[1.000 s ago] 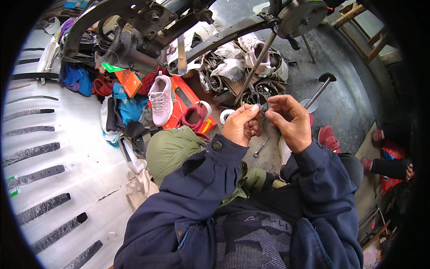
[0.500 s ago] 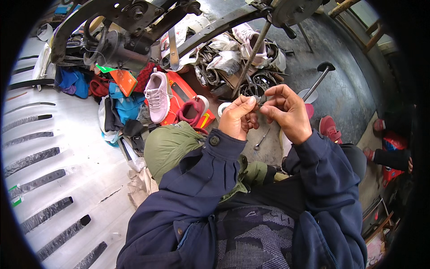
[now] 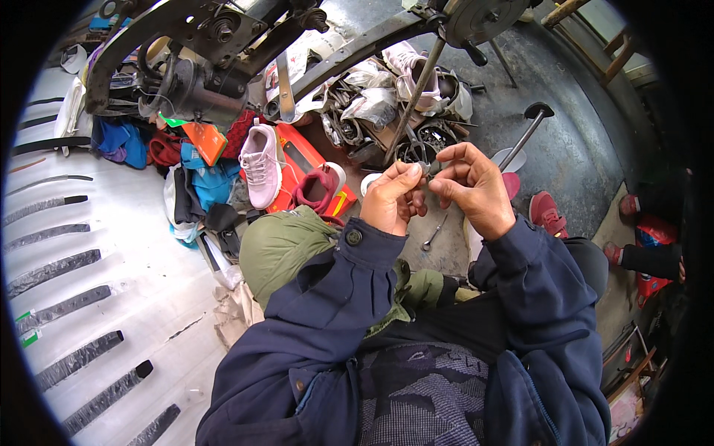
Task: The person threads a sewing machine, then places a red shoe onto the machine and begins stitching the shoe's upper. The person handles the thread, needle, and shoe while operating the machine.
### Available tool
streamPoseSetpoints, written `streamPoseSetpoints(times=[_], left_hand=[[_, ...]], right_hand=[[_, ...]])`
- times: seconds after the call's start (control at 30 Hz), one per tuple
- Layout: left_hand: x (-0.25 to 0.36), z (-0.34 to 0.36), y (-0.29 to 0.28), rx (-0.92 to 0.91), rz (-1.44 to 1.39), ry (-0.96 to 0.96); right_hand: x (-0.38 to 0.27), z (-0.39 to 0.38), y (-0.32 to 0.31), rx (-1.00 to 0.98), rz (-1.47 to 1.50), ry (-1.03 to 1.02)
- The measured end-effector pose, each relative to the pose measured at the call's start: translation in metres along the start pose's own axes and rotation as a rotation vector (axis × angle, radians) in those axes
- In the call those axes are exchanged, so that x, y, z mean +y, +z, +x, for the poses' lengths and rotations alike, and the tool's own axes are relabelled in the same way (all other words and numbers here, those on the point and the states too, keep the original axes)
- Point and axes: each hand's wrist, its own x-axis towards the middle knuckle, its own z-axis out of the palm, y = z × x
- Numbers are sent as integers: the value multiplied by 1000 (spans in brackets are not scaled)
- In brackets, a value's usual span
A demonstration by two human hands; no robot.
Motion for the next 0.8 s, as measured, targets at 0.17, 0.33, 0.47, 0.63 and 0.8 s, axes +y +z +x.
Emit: streamPoseSetpoints(times=[0.17, 0.33, 0.47, 0.63, 0.8], left_hand=[[0, 0, -1, -7, 11, 2], [-1, 1, -1, -4, 9, 6], [-2, 2, -1, -8, 19, 15], [-2, 2, -1, -1, 20, 20], [-2, 2, 1, 6, 37, 30]], right_hand=[[0, 0, 0, -1, 8, 4], [0, 0, 0, -2, 7, 3], [-1, 0, 0, -7, 10, 4], [0, -1, -1, -2, 26, 9], [1, 0, -1, -8, 33, 11]])
